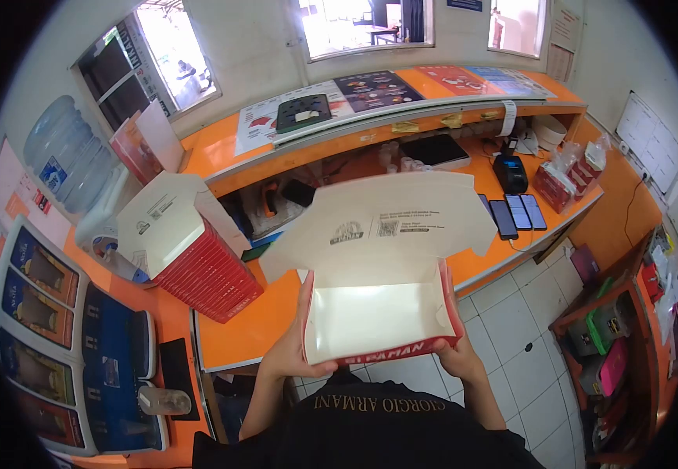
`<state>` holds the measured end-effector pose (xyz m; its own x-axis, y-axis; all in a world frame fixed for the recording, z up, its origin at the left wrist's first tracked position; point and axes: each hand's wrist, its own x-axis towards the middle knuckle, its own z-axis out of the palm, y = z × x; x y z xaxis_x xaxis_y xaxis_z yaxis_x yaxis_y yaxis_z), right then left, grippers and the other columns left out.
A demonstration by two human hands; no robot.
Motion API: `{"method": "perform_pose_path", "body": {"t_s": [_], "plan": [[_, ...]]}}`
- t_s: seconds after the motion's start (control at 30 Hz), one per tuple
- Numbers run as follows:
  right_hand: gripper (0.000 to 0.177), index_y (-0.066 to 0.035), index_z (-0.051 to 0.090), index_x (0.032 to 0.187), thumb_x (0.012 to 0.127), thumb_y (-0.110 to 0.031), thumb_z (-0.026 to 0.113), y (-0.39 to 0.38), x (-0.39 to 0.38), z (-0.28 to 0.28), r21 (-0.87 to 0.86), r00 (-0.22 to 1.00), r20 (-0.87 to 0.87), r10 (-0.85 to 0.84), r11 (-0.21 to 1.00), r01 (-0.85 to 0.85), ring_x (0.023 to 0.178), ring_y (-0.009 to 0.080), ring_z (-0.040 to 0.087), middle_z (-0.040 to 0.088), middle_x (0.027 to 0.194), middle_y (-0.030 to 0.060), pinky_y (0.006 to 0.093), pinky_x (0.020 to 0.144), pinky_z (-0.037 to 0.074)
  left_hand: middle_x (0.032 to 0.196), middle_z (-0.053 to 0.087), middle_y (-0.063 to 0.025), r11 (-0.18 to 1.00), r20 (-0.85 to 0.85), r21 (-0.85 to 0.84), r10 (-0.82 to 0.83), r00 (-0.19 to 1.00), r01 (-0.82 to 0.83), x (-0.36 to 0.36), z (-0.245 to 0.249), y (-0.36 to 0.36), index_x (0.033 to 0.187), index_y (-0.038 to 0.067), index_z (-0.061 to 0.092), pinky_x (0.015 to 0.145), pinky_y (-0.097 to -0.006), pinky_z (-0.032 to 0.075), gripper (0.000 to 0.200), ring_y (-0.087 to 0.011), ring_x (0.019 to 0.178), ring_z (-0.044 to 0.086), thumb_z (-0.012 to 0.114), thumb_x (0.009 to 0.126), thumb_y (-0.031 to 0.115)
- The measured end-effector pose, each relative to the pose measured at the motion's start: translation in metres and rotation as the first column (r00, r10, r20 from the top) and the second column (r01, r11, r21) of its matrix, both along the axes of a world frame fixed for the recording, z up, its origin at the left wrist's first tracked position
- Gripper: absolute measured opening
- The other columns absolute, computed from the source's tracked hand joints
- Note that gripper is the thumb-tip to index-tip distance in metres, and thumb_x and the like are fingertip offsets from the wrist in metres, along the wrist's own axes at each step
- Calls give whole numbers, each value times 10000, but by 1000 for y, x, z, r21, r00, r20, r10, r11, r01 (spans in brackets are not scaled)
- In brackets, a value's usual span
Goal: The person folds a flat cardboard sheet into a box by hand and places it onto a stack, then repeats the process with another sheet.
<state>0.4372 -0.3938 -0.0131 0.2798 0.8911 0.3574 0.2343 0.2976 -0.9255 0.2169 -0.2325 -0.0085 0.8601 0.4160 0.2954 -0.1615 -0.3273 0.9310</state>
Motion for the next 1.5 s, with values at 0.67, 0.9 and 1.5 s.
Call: {"method": "perform_pose_path", "body": {"t_s": [0.67, 0.9, 1.5], "plan": [[617, -13, 319, 1340, 943, -485, 356, 133, -91, 11, 158, 815, -539, 214, 976, -152, 1258, 181, 340, 366, 1343, 113, 325, 1051, 254, 1365, 311, -131, 565, 695, -701, 406, 593, 434, -76, -64, 65, 1377, 130, 201, 1098, -439, 209, 704, -309, 1274, 311, 558, 846, 422], [352, -18, 531, 1082, 974, -305, 359, 173, -121, 5, -171, 610, -792, 41, 943, -286, 885, 100, 541, 569, 1001, 48, 256, 792, 432, 1287, 407, -102, 535, 721, -687, 420, 551, 491, -108, -65, 95, 1319, 149, 315, 1090, -442, 249, 570, -288, 1209, 405, 547, 865, 404], [324, -57, 541, 1043, 967, -349, 423, 263, -188, -10, 36, 561, -775, 291, 907, -420, 738, 31, 558, 606, 873, 3, 195, 696, 468, 885, 538, -34, 740, 694, -645, 463, 551, 192, -172, -30, 146, 855, 103, 489, 1068, -456, 339, 161, -201, 1001, 567, 620, 851, 196]]}}
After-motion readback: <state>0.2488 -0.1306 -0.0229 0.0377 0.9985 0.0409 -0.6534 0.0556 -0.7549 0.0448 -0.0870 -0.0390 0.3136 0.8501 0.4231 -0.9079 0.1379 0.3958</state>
